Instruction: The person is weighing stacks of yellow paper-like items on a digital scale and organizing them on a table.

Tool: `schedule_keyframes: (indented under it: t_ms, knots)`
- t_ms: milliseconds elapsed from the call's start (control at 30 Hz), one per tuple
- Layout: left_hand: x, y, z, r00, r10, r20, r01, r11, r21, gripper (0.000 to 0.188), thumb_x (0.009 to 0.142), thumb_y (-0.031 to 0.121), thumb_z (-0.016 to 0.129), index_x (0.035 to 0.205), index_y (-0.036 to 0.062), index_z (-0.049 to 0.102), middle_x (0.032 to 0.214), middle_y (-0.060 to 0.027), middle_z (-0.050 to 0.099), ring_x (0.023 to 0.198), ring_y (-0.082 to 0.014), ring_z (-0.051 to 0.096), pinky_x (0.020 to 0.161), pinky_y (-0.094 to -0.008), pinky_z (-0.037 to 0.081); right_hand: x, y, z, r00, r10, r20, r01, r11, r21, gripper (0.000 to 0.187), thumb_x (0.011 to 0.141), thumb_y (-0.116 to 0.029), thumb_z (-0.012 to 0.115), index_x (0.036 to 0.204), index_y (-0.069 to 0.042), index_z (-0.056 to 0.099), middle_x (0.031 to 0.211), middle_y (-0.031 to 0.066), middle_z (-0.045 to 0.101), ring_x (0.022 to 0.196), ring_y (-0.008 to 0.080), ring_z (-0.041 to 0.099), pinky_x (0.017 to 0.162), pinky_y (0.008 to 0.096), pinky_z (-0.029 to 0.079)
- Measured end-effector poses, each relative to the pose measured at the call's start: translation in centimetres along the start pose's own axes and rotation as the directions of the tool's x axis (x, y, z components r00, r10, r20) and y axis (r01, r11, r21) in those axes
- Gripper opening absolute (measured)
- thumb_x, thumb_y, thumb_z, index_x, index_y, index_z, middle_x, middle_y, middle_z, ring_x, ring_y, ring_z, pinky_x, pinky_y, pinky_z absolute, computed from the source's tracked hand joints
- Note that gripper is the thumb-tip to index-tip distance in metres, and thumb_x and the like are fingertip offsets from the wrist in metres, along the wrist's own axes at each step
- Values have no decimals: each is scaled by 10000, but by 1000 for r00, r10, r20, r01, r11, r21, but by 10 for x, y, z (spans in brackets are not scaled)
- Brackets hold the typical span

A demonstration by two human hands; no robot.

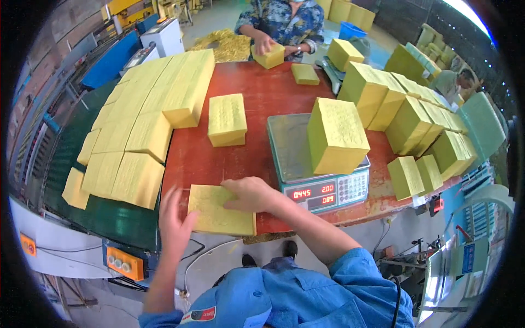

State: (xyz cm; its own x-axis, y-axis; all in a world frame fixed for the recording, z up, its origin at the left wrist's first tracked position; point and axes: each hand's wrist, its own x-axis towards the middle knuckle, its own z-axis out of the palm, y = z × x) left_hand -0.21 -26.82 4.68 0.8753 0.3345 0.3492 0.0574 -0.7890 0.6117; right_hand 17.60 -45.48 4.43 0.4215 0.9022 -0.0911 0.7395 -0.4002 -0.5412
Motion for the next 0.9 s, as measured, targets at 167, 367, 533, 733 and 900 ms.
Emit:
schedule_keyframes:
  t_ms: [167,367,533,733,900]
  knots:
    - [-125,3,27,733,-669,127,533,447,-718,614,940,318,569,1464,99,334,1470,-114,404,1333,-294,406,1043,-465,383,-24,-20,2,1000,22,-3,-22,997,69,619,819,-444,657,1258,-30,517,907,232,677,894,395,659,799,469,511]
    - [-115,11,65,703,-532,473,449,-184,-875,594,1001,459,427,1506,193,264,1438,-59,441,1290,-251,451,997,-433,417,-45,-30,33,995,88,-52,-81,988,128,691,806,-479,669,1258,9,481,967,241,671,901,391,662,777,469,522]
    - [-110,29,62,726,-581,369,431,-35,-902,634,944,268,560,1488,145,258,1400,-90,455,1243,-233,503,988,-390,454,-65,-36,41,975,186,-118,-157,963,217,712,805,-463,688,1267,34,472,1035,284,641,964,404,644,818,459,519]
    - [-110,20,60,699,-585,411,469,-59,-881,696,898,225,602,1484,115,243,1394,-116,447,1247,-254,496,1012,-402,441,-91,-15,63,935,265,-235,-58,768,637,403,923,-288,604,1185,18,584,969,217,669,887,261,677,778,370,531]
    - [-122,4,65,641,-586,495,534,-124,-837,561,945,309,535,1413,36,390,1348,-138,530,1220,-279,534,1038,-435,427,-115,6,111,897,435,-80,-309,745,591,406,949,-372,569,1009,18,669,891,262,669,873,391,669,768,426,520]
